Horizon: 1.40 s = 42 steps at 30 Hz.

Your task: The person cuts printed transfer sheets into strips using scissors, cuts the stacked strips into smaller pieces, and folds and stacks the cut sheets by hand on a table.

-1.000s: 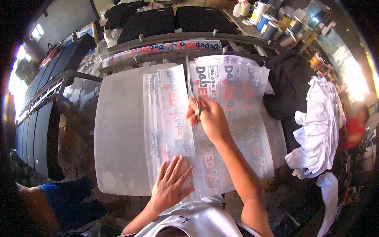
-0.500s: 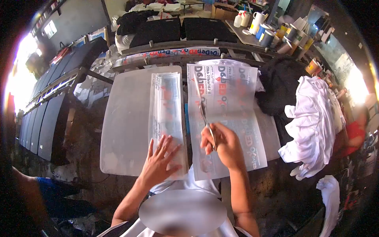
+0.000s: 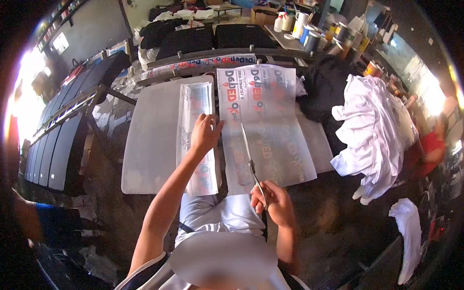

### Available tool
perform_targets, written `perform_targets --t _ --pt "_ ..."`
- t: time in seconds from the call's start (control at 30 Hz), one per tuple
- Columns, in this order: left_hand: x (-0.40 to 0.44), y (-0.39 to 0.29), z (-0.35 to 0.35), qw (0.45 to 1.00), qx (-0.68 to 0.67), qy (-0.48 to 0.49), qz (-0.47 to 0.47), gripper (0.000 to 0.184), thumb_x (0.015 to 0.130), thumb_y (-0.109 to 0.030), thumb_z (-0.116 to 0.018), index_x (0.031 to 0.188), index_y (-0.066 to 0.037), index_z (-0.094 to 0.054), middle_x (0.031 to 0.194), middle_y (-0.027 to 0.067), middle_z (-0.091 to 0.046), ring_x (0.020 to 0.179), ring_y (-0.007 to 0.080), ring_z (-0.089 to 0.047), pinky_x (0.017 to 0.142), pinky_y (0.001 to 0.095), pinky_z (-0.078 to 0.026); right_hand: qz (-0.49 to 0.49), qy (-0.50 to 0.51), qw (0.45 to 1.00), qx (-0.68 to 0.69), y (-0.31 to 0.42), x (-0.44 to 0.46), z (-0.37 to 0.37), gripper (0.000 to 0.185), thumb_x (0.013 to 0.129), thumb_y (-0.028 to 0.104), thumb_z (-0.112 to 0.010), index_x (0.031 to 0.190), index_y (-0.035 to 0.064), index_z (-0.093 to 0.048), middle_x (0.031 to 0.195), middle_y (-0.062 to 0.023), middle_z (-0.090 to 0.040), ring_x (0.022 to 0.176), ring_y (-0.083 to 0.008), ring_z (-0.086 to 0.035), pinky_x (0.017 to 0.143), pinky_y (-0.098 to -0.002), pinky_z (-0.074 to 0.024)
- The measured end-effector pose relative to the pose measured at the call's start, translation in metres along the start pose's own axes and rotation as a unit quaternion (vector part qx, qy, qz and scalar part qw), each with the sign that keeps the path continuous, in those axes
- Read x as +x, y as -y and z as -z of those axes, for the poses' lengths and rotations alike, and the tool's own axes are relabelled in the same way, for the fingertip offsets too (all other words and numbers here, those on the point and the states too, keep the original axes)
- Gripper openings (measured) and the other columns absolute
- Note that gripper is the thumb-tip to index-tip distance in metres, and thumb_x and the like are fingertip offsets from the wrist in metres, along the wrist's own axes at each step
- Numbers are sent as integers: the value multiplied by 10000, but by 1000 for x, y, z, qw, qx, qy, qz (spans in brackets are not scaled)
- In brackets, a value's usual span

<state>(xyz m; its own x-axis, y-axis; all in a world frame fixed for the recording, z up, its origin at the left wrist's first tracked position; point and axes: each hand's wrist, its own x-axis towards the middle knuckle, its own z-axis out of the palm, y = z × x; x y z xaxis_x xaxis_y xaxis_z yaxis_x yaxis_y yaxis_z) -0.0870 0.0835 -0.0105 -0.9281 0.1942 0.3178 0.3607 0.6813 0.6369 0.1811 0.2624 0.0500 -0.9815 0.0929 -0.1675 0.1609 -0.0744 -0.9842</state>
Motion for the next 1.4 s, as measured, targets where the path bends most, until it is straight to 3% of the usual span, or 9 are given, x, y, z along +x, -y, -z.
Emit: perform_targets --t 0.17,0.37,0.57,0.63,0.7,0.97,1.17,1.23,1.4 --pt "50 8 -49 991 94 -95 5 368 930 -384 -721 976 -20 -700 1008 191 -664 920 406 -626 858 460 -534 12 6 1000 5 -20 -22 10 267 1059 264 -659 995 5 -655 780 -52 -668 618 -92 -603 574 -253 -489" --pt "70 5 -29 986 -120 -90 76 242 997 -265 -605 1042 -27 -594 930 288 -716 889 498 -695 773 588 -524 -5 7 1000 16 -25 -35 21 239 1046 240 -678 1003 6 -663 802 -55 -678 643 -99 -612 586 -254 -487" --pt "104 102 -28 992 -90 -2 85 311 963 -260 -641 1001 39 -721 923 282 -745 847 388 -760 733 456 -594 4 31 1000 1 -34 -30 15 240 1034 226 -693 998 -9 -663 785 -59 -676 638 -98 -606 586 -255 -480" --pt "89 77 -1 955 -108 38 273 338 926 -281 -645 1002 34 -743 941 265 -755 848 396 -759 746 455 -600 -7 48 999 22 -34 -28 11 238 1027 218 -702 995 -14 -659 780 -58 -674 633 -96 -599 585 -255 -477" --pt "95 119 -18 993 0 30 117 338 910 -282 -629 992 31 -730 971 261 -755 887 403 -756 780 466 -597 -10 52 998 17 -33 -26 10 234 1028 215 -699 992 -13 -658 782 -56 -675 633 -96 -597 584 -257 -476" --pt "48 60 24 991 109 -31 78 324 951 -281 -664 1146 -24 -639 1022 240 -740 971 427 -722 862 514 -569 -23 60 998 -17 -26 -18 -6 216 1043 191 -675 975 -11 -646 782 -57 -675 632 -90 -593 584 -257 -473" --pt "30 50 30 971 229 -67 22 794 908 -324 -775 1545 -39 -396 1342 207 -534 1255 371 -539 1033 478 -478 -48 40 998 2 -32 -23 -18 222 1051 194 -663 966 -10 -641 778 -59 -678 629 -82 -594 569 -247 -472" --pt "3 48 40 976 200 -80 -31 740 922 -319 -762 1520 -20 -442 1409 224 -512 1317 381 -503 1070 506 -449 -82 20 996 -10 -34 -31 -16 213 1049 186 -664 966 -9 -643 769 -58 -675 641 -80 -609 559 -246 -479" --pt "-95 18 76 975 112 111 -157 659 992 -342 -692 1554 -80 -470 1670 183 -330 1573 382 -238 1268 529 -251 -119 7 993 22 -51 -77 -11 218 1034 200 -683 996 -11 -643 793 -76 -675 666 -110 -637 573 -252 -504"
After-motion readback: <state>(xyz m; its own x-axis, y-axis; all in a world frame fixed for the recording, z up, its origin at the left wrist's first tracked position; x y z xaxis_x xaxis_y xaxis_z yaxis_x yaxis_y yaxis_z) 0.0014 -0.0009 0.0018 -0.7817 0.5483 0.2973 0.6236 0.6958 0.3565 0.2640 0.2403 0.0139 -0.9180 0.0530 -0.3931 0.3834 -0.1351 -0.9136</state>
